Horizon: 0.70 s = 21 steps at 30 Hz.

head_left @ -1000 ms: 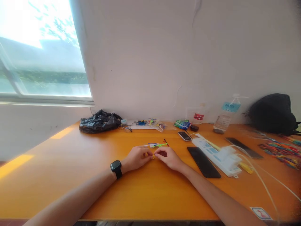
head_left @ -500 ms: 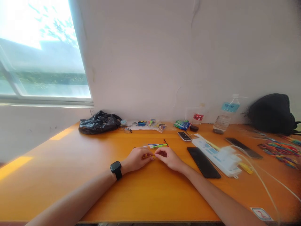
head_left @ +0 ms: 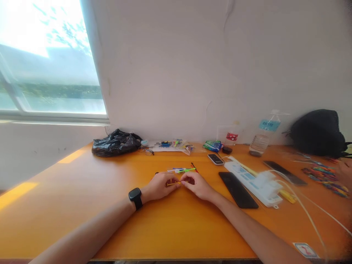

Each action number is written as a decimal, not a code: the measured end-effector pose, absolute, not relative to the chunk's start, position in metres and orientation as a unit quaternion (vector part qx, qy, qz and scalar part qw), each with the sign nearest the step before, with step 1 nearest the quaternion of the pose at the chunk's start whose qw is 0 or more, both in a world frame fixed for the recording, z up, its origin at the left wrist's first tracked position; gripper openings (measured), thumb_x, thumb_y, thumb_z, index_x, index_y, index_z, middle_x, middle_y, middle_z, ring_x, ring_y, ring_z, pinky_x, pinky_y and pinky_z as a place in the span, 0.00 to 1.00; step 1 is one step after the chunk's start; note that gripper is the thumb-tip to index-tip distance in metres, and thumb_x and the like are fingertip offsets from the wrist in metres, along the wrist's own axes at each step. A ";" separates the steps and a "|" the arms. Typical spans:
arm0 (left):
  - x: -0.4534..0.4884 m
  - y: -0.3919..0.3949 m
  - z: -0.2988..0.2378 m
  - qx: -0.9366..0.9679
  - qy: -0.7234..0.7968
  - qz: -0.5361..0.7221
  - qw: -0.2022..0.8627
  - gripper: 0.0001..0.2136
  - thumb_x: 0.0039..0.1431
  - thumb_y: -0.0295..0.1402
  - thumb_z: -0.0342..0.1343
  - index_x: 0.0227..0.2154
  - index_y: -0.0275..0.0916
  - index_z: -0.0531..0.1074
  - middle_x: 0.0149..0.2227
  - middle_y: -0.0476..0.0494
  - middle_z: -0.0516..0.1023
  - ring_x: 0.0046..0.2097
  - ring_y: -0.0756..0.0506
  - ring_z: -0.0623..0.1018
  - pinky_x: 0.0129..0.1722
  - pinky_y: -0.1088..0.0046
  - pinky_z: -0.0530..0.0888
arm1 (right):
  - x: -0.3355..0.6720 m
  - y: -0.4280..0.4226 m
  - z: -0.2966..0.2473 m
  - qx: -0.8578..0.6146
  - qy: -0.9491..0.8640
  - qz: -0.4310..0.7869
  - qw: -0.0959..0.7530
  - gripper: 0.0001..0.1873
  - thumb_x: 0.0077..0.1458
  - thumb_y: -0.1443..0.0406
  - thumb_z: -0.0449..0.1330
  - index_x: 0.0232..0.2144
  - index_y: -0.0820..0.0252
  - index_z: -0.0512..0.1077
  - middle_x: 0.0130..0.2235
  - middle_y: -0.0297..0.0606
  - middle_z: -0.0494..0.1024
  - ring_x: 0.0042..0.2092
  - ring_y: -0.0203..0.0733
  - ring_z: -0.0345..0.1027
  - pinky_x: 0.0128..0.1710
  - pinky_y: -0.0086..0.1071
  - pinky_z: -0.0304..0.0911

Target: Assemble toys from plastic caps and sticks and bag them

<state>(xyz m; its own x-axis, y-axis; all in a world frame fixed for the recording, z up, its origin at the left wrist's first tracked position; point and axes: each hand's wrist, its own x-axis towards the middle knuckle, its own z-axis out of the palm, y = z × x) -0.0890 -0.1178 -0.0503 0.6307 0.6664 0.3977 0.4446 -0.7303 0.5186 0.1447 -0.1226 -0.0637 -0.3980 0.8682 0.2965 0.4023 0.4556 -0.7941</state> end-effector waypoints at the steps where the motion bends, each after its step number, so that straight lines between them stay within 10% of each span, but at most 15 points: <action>1: -0.089 -0.118 -0.050 0.882 0.316 0.294 0.188 0.12 0.69 0.43 0.55 0.38 0.41 0.77 0.34 0.48 0.80 0.31 0.50 0.73 0.30 0.76 0.66 | 0.145 -0.123 -0.064 -0.415 -0.772 0.317 0.363 0.09 0.60 0.61 0.62 0.37 0.60 0.78 0.37 0.39 0.79 0.37 0.42 0.71 0.38 0.34 0.64; 21: -0.092 -0.116 -0.053 0.899 0.304 0.279 0.144 0.11 0.68 0.40 0.57 0.35 0.41 0.79 0.32 0.48 0.82 0.32 0.49 0.77 0.32 0.74 0.66 | 0.142 -0.129 -0.059 -0.399 -0.791 0.326 0.329 0.09 0.63 0.60 0.60 0.34 0.58 0.74 0.32 0.34 0.74 0.34 0.39 0.65 0.34 0.31 0.59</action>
<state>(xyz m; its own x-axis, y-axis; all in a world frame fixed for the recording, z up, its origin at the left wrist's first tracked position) -0.0922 -0.1162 -0.0527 0.6595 0.6276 0.4137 0.4671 -0.7733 0.4287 0.1422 -0.1291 -0.0589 -0.4644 0.8464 0.2608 0.4176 0.4689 -0.7783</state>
